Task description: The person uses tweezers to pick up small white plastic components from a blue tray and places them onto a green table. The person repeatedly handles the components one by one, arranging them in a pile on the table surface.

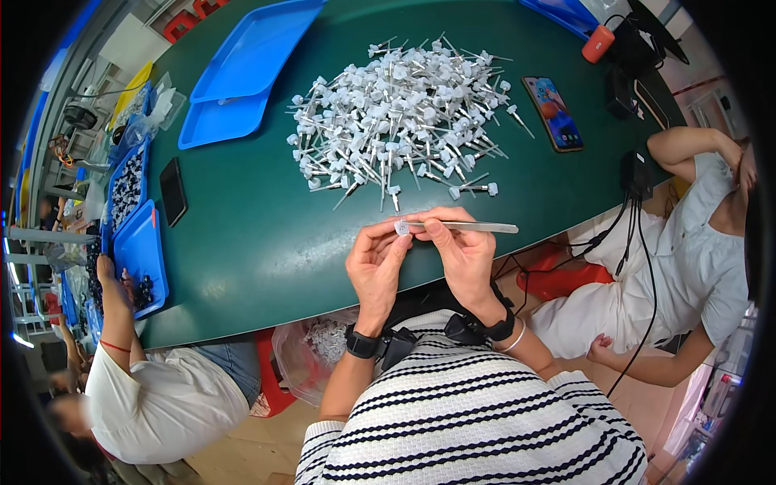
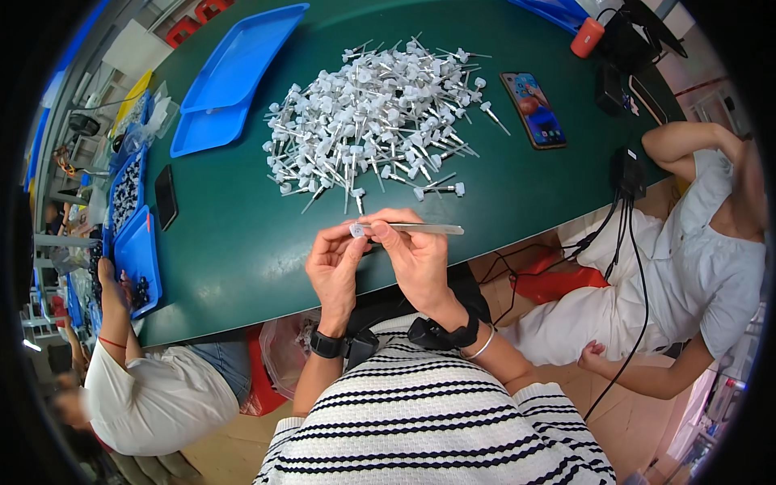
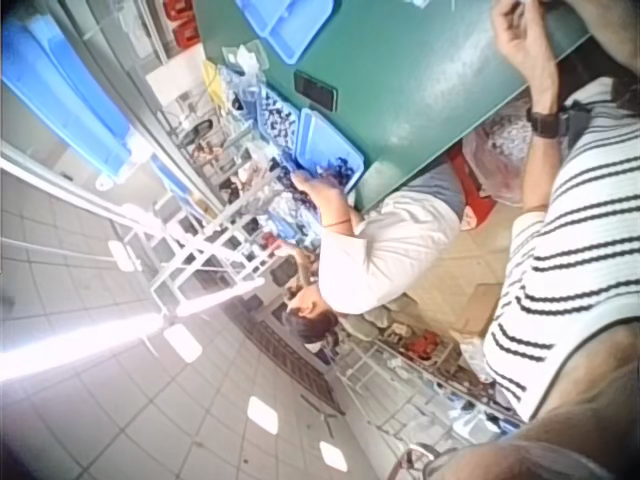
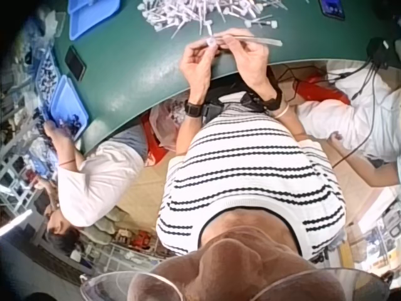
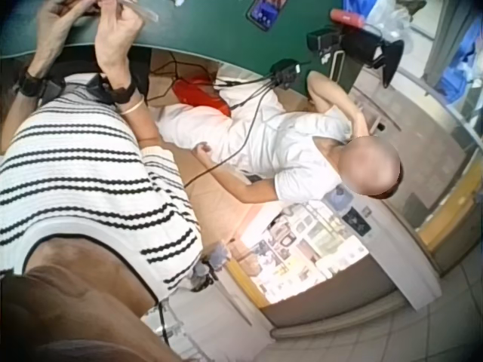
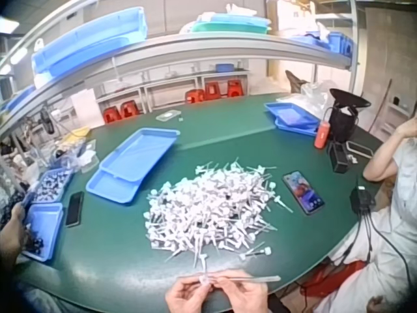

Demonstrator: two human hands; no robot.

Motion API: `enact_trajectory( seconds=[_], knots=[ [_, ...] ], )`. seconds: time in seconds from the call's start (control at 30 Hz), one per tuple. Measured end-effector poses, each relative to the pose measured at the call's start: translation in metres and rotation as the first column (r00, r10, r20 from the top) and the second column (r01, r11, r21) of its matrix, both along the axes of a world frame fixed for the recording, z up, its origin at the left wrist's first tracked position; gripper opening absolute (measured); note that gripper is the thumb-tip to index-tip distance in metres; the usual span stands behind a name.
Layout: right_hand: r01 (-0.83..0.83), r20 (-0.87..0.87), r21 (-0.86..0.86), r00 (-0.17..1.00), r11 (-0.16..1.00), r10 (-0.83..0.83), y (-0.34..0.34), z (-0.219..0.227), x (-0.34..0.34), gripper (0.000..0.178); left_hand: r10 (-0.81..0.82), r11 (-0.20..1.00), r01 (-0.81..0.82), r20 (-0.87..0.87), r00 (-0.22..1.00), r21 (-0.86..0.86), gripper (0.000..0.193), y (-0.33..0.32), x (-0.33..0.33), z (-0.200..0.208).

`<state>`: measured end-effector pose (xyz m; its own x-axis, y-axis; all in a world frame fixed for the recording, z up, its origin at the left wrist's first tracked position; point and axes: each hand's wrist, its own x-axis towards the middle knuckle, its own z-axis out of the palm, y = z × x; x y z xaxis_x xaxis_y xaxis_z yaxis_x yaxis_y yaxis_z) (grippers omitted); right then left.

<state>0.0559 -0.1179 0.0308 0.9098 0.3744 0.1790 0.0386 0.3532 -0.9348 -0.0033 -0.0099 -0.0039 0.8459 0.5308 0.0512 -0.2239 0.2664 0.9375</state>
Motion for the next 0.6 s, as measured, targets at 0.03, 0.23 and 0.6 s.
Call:
enact_trajectory(
  seconds=[0.03, 0.23, 0.6],
  knots=[
    [-0.001, 0.006, -0.009, 1.000, 1.000, 0.001, -0.0002, -0.0004, -0.0001, 0.019, -0.001, 1.000, 0.001, 0.001, 1.000, 0.005, 0.023, 0.0001, -0.0003, -0.0003],
    [0.007, -0.021, 0.009, 1.000, 1.000, -0.007, 0.0004, 0.0011, -0.0009, 0.019, -0.004, 1.000, 0.004, 0.004, 1.000, 0.010, 0.022, 0.0011, -0.0003, -0.0019],
    [0.018, 0.038, -0.032, 0.999, 0.999, -0.017, -0.0003, -0.0013, -0.0001, 0.019, -0.009, 1.000, 0.008, 0.015, 1.000, 0.014, 0.021, 0.0002, -0.0003, -0.0024]
  ],
)
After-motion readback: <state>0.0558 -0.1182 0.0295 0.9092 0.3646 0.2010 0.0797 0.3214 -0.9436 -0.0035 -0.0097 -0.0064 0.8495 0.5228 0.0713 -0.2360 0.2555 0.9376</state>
